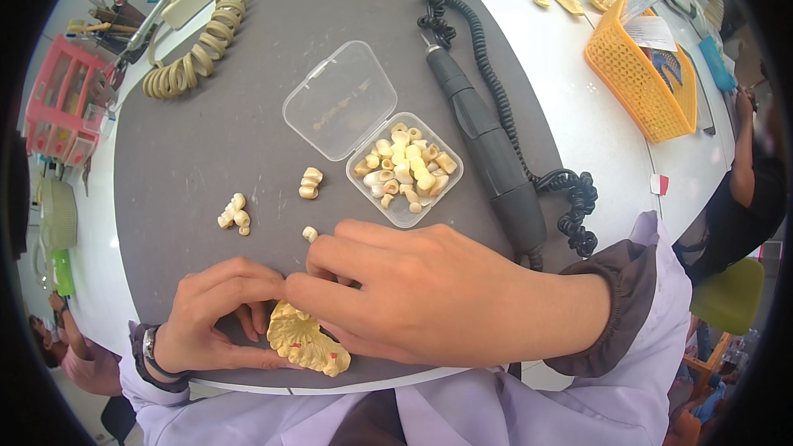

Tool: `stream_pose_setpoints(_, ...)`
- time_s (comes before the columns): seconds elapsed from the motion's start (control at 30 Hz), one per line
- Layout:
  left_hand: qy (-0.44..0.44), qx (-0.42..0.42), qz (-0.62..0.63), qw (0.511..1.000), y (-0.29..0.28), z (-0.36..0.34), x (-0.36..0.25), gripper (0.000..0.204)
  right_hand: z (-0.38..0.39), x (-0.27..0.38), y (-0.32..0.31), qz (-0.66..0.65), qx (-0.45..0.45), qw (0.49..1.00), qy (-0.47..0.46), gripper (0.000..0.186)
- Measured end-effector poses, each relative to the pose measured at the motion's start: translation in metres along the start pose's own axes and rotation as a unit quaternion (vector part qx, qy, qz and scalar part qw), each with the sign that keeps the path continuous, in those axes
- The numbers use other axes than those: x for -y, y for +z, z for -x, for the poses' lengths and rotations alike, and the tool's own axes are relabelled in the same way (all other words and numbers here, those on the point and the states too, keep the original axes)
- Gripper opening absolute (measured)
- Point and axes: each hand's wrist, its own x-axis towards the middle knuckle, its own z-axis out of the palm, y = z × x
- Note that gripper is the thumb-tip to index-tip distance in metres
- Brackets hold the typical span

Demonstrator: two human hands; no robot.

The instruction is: The person uses a rotary tool to refine the shape of individual prosthetic teeth and then places a tooth into a dental mold to check the fit.

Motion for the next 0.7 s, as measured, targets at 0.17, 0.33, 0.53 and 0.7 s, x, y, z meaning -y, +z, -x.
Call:
stream_pose_setpoints(0.17,-0.001,0.003,0.001,1.000,-0.0002,-0.0002,0.0008,0.057,0.0001,0.0000,-0.0013,0.001,0.003,1.000,0.001,0.020)
stream_pose_setpoints(0.33,0.002,0.001,0.001,1.000,0.0000,-0.0003,0.0012,0.057,0.0001,-0.0007,-0.0005,-0.004,0.003,1.000,0.002,0.021)
stream_pose_setpoints(0.53,0.002,0.002,-0.001,1.000,-0.0002,-0.0005,0.0007,0.057,0.0004,-0.0009,-0.0004,-0.001,0.006,1.000,0.002,0.021)
stream_pose_setpoints(0.7,0.000,0.003,0.002,1.000,-0.0005,-0.0003,0.0002,0.058,-0.0001,-0.0007,-0.0009,-0.004,0.006,1.000,0.001,0.021)
